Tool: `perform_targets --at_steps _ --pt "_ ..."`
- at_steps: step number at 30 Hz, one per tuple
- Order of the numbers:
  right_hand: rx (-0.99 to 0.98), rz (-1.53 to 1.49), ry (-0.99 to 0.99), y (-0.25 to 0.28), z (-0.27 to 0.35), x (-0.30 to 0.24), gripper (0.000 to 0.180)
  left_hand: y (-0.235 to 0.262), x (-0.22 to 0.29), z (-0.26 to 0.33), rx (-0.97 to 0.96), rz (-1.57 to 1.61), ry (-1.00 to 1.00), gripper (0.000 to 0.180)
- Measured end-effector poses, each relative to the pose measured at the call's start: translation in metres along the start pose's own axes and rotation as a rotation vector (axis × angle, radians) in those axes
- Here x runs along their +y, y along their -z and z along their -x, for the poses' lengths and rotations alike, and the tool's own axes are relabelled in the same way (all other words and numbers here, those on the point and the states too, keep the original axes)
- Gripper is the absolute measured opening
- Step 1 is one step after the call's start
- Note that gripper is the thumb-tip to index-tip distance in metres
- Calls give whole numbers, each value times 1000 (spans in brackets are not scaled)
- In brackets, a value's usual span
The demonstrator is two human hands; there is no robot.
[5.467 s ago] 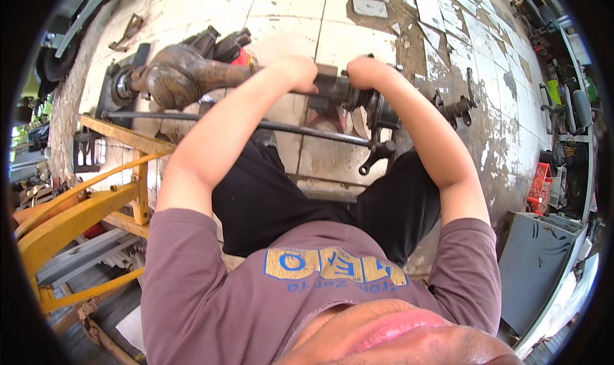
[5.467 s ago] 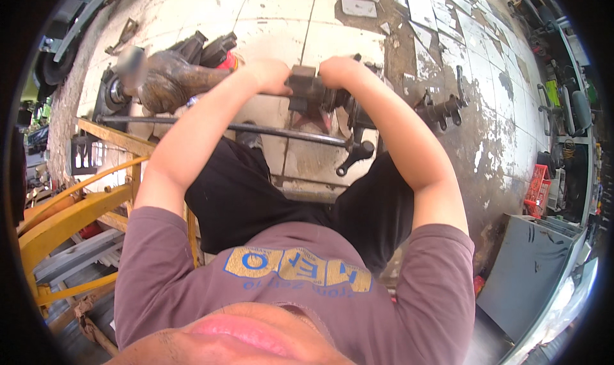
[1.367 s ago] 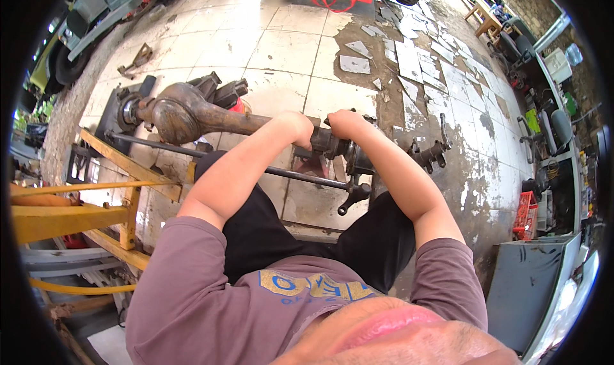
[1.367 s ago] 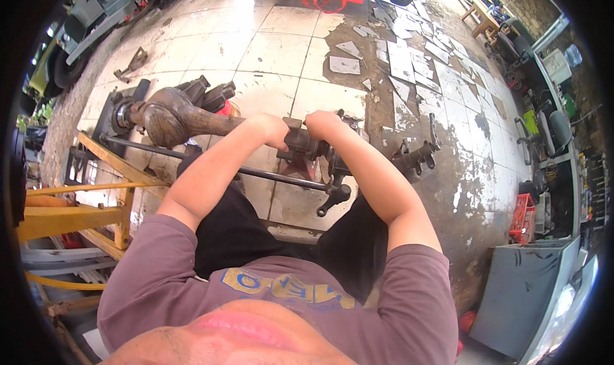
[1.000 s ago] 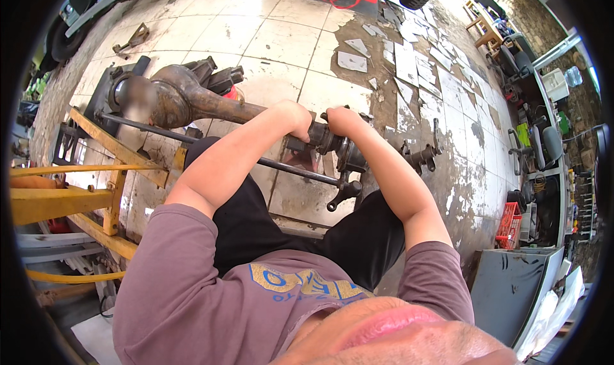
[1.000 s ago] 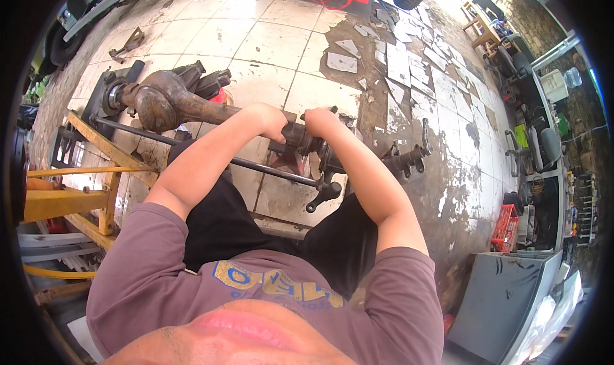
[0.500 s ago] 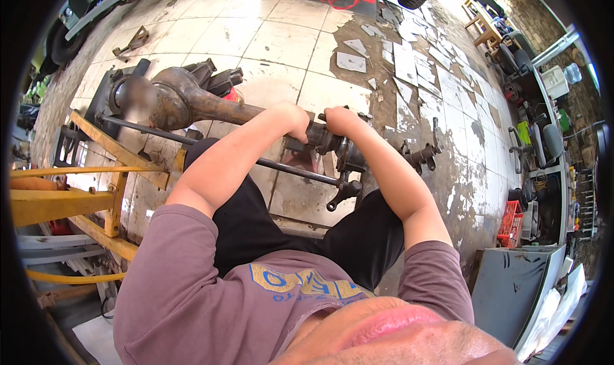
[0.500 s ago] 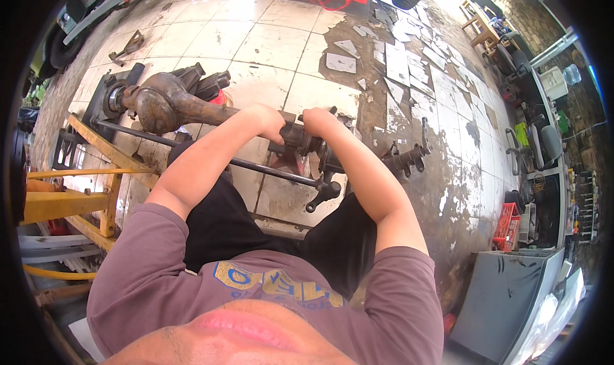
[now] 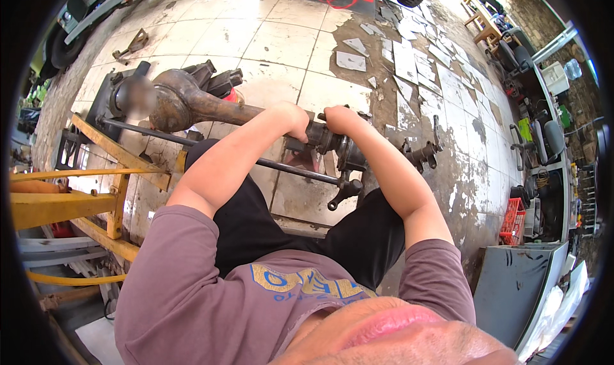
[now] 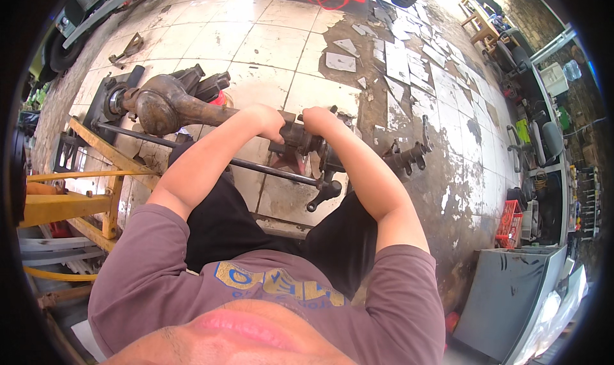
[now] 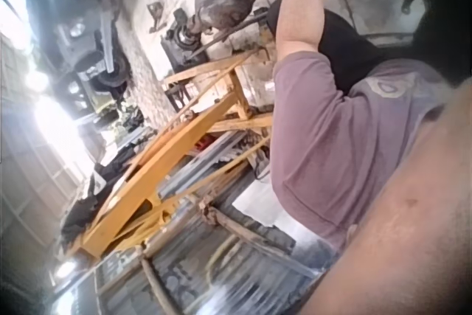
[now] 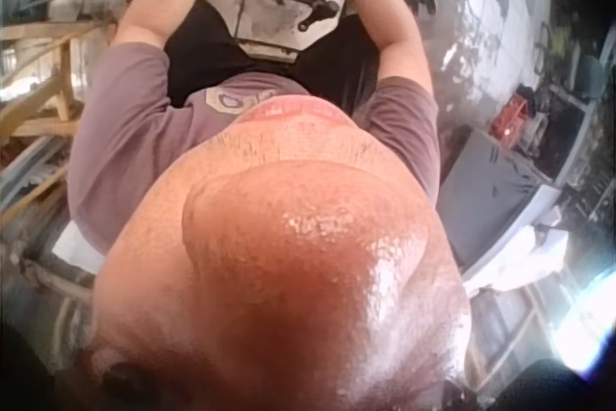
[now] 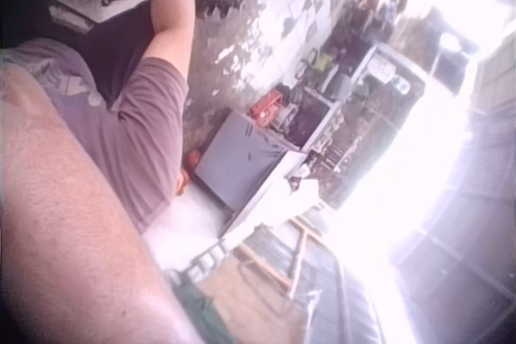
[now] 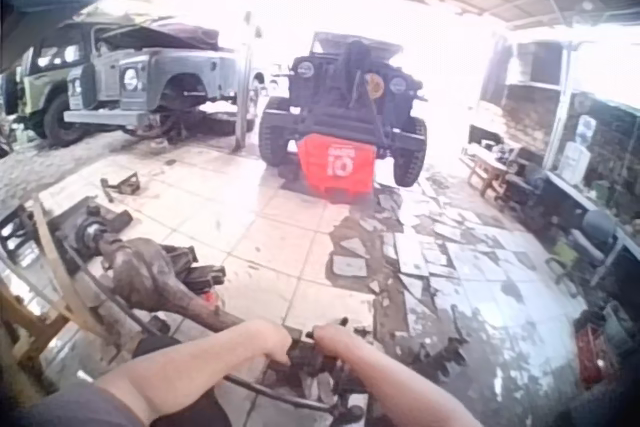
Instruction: The person sits on the floor and works on a vehicle axle assembly clamped in a bench vise. They repeatedly insert and remove a small metal clip or retaining ring from the axle housing using both hands, adjusting the part's position multiple times.
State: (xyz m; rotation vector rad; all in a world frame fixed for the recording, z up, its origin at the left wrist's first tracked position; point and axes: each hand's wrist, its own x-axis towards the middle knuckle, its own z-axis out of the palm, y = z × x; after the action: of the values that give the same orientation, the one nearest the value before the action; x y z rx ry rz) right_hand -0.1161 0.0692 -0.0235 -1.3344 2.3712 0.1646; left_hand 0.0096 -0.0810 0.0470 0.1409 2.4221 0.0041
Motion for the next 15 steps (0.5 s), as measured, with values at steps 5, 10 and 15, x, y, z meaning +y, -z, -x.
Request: perform_targets --at_steps 5,10,15 --pt "43 4 -1 -2 0 0 27 2 2 -2 -9 -21 11 57" --pt "50 -1 -6 8 1 -12 29 -8 -3 -1 -4 -30 19 56" --pt "45 -7 -20 -1 1 1 28 -4 0 -7 49 -11 13 53"
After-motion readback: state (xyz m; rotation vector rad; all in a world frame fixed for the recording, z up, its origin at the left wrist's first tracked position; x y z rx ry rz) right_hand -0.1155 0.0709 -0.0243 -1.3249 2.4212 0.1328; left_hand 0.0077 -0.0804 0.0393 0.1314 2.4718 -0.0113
